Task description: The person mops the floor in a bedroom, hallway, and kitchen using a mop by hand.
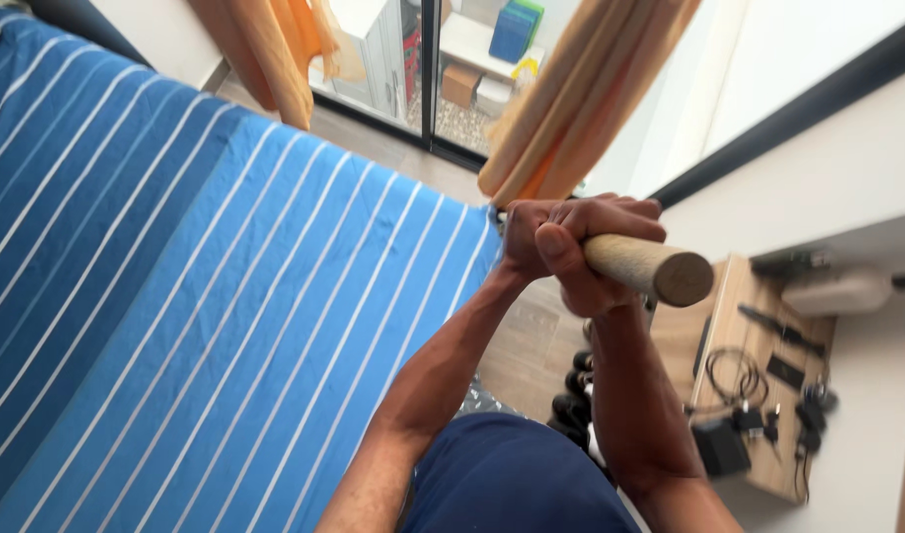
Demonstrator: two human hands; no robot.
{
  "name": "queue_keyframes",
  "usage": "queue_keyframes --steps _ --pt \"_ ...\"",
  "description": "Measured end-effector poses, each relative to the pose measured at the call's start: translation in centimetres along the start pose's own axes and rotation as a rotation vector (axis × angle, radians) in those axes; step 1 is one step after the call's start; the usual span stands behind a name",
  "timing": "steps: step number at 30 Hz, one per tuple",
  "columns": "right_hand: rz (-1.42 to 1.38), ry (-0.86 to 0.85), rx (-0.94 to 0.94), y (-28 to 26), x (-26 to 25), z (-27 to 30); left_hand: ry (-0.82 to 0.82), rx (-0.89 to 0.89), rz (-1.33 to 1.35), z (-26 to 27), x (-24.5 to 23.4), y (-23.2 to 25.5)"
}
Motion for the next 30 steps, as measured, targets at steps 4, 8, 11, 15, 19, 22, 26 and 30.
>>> queue_keyframes --steps 4,8,11,15,19,22,26,30 --pt "-0.082 -0.03 0.064 7.0 0.3 -6.0 0.044 -0.039 0.019 -7.5 -4.4 -2.2" --pt "-0.209 -0.015 0.027 12.1 0.8 -11.4 0.058 -0.005 -0.101 -13.3 -8.8 -2.3" --pt "-0.376 -0.049 0.005 15.5 1.7 -15.3 0.122 0.031 -0.231 -17.4 -12.7 -2.8" --pt "-0.491 -0.098 -0.031 20.1 2.1 -19.3 0.21 0.081 -0.418 -21.4 -16.5 -4.9" --pt "-0.618 -0.134 -0.039 25.2 1.8 -22.9 0.323 -0.045 -0.502 -25.4 -19.4 -7.5" --pt "-0.684 -0.229 -0.018 29.7 0.7 -24.6 0.363 -0.118 -0.534 -27.1 -20.0 -10.6" --pt "-0.697 -0.38 0.126 36.2 1.0 -26.8 0.462 -0.154 -0.65 -28.9 -22.0 -15.2" --pt "-0.624 -0.575 0.265 41.4 0.8 -28.1 0.713 -0.254 -0.522 -28.6 -20.6 -20.4"
Point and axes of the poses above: each hand's wrist, its own z-axis away from the middle knuckle, its own x-axis out of the palm, y = z × x, the point moved 3 cm from there along -z, towards the middle knuckle, and after that the axes turned 6 degrees about -y, right-handed, at the moved point
